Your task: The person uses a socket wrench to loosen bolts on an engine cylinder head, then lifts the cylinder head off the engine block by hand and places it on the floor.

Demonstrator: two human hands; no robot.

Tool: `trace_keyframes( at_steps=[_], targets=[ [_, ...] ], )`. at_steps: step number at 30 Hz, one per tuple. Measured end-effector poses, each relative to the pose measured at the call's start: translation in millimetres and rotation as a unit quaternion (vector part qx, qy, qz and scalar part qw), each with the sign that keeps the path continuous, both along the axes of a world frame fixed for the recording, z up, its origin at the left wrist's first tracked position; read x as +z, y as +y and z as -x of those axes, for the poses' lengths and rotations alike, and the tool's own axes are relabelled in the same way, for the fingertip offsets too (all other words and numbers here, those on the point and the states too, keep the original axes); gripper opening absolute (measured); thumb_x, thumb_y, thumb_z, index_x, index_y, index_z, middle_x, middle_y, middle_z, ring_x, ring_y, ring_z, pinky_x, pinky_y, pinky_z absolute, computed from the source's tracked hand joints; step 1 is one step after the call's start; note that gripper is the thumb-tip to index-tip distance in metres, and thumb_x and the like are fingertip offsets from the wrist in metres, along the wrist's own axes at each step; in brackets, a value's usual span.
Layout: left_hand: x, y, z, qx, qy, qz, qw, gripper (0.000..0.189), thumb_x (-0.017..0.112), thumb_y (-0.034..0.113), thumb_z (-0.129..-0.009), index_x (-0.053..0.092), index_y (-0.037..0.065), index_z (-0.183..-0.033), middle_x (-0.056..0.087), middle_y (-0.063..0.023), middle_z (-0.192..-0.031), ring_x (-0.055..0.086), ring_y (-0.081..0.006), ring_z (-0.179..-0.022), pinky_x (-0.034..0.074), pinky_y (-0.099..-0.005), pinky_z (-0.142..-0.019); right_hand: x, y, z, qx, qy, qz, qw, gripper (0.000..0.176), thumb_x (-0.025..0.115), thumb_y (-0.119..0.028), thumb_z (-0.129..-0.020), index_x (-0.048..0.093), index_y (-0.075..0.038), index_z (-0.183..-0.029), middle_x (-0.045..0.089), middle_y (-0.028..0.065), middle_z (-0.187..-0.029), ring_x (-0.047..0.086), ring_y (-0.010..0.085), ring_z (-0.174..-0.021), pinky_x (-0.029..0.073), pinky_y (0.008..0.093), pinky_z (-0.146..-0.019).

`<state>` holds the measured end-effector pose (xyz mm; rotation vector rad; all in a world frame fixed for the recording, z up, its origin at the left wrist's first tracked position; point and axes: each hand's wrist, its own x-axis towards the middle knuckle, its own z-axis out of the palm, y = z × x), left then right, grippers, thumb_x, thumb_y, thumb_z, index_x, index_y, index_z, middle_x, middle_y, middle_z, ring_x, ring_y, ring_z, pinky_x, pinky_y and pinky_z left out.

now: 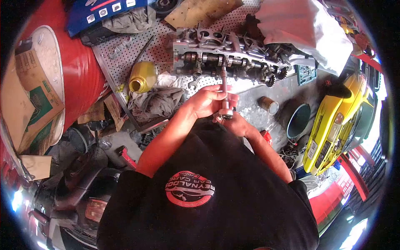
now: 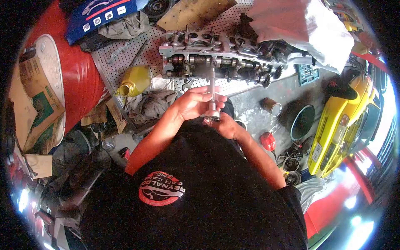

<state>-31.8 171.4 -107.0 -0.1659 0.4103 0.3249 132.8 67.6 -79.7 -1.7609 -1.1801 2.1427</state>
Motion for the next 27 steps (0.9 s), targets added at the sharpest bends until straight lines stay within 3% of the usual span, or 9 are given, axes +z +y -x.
trace_keyframes(
  at_steps=[4,8,13,16,18,20,21,24,27],
  targets=[
    [-16.9,-11.0,-7.4,0.008,0.053,-0.034,0.998,0.023,0.065,0.015,-0.088,0.059,0.003,-0.106,0.065,-0.0125,-0.091,0.067,-0.028,-0.083,0.057,-0.041,-0.074,5.2,8.5,2.7,0.002,0.013,-0.008,1.0,0.023,0.057,-0.026,-0.096,0.062,-0.006,-0.106,0.066,0.0053,-0.099,0.059,0.0155,-0.095,0.045,0.0327,-0.088],
    [-36.3,-16.2,-14.4,-0.05,0.131,-0.065,0.988,0.018,0.068,0.017,-0.087,0.058,0.005,-0.096,0.065,-0.0103,-0.088,0.067,-0.0259,-0.084,0.057,-0.0388,-0.07,6.4,4.7,3.8,-0.004,0.02,-0.007,1.0,0.025,0.057,-0.028,-0.097,0.062,-0.005,-0.106,0.066,0.0056,-0.098,0.059,0.0151,-0.093,0.046,0.0326,-0.086],
    [-4.2,-3.6,-3.6,0.016,0.02,-0.008,1.0,0.017,0.065,0.01,-0.087,0.057,0.002,-0.1,0.065,-0.012,-0.09,0.066,-0.0271,-0.082,0.056,-0.0402,-0.076,0.1,-0.8,-1.7,-0.016,0.002,-0.012,1.0,0.025,0.058,-0.028,-0.096,0.063,-0.005,-0.105,0.067,0.0063,-0.096,0.06,0.0154,-0.093,0.046,0.0329,-0.086],
    [-16.8,-9.7,-12.2,-0.009,0.094,-0.053,0.994,0.017,0.065,0.006,-0.086,0.056,0.002,-0.1,0.064,-0.0122,-0.087,0.065,-0.0258,-0.08,0.056,-0.0388,-0.071,2.2,4.9,-0.5,-0.027,0.014,-0.019,0.999,0.024,0.059,-0.027,-0.096,0.063,-0.004,-0.103,0.067,0.0067,-0.096,0.06,0.0164,-0.093,0.047,0.0328,-0.086],
    [-18.0,-16.2,-17.5,-0.035,0.225,-0.115,0.967,0.018,0.066,0.01,-0.087,0.055,0.003,-0.099,0.061,-0.0099,-0.084,0.063,-0.0209,-0.07,0.056,-0.0344,-0.06,0.5,0.4,-4.1,-0.047,0.023,-0.016,0.998,0.024,0.058,-0.026,-0.096,0.063,-0.004,-0.103,0.067,0.0068,-0.097,0.06,0.017,-0.092,0.046,0.0325,-0.086],
    [-27.5,-22.2,-16.5,0.009,0.087,0.004,0.996,0.02,0.064,0.013,-0.09,0.054,0.002,-0.103,0.062,-0.0118,-0.092,0.064,-0.0216,-0.074,0.057,-0.0346,-0.063,2.6,3.1,-6.3,-0.034,0.021,-0.019,0.999,0.019,0.058,-0.021,-0.096,0.064,-0.003,-0.102,0.066,0.0074,-0.097,0.06,0.0176,-0.093,0.046,0.0325,-0.086],
    [-23.4,-19.2,-12.8,0.042,-0.019,-0.006,0.999,0.022,0.061,0.017,-0.092,0.052,0.002,-0.105,0.061,-0.0139,-0.099,0.064,-0.0231,-0.082,0.057,-0.0352,-0.065,4.4,3.7,-7.0,-0.031,0.02,-0.027,0.999,0.019,0.058,-0.02,-0.096,0.064,-0.003,-0.102,0.066,0.0075,-0.097,0.06,0.0176,-0.093,0.046,0.0327,-0.087],
    [-5.5,-19.0,-12.6,0.057,0.013,0.016,0.998,0.021,0.06,0.019,-0.093,0.052,0.001,-0.103,0.062,-0.0145,-0.1,0.065,-0.0244,-0.082,0.057,-0.0349,-0.066,7.5,3.8,-7.4,-0.023,0.001,-0.025,0.999,0.02,0.057,-0.021,-0.096,0.064,-0.004,-0.1,0.066,0.0077,-0.096,0.059,0.0177,-0.094,0.046,0.034,-0.087],
    [-14.4,-20.9,-20.6,0.029,0.091,-0.047,0.994,0.022,0.059,0.015,-0.093,0.052,-0.001,-0.107,0.063,-0.0157,-0.098,0.065,-0.0252,-0.071,0.057,-0.0381,-0.069,8.2,7.6,-9.0,-0.004,-0.004,-0.039,0.999,0.02,0.057,-0.022,-0.096,0.064,-0.005,-0.101,0.065,0.0075,-0.096,0.058,0.0182,-0.094,0.046,0.0344,-0.088]
  ],
)
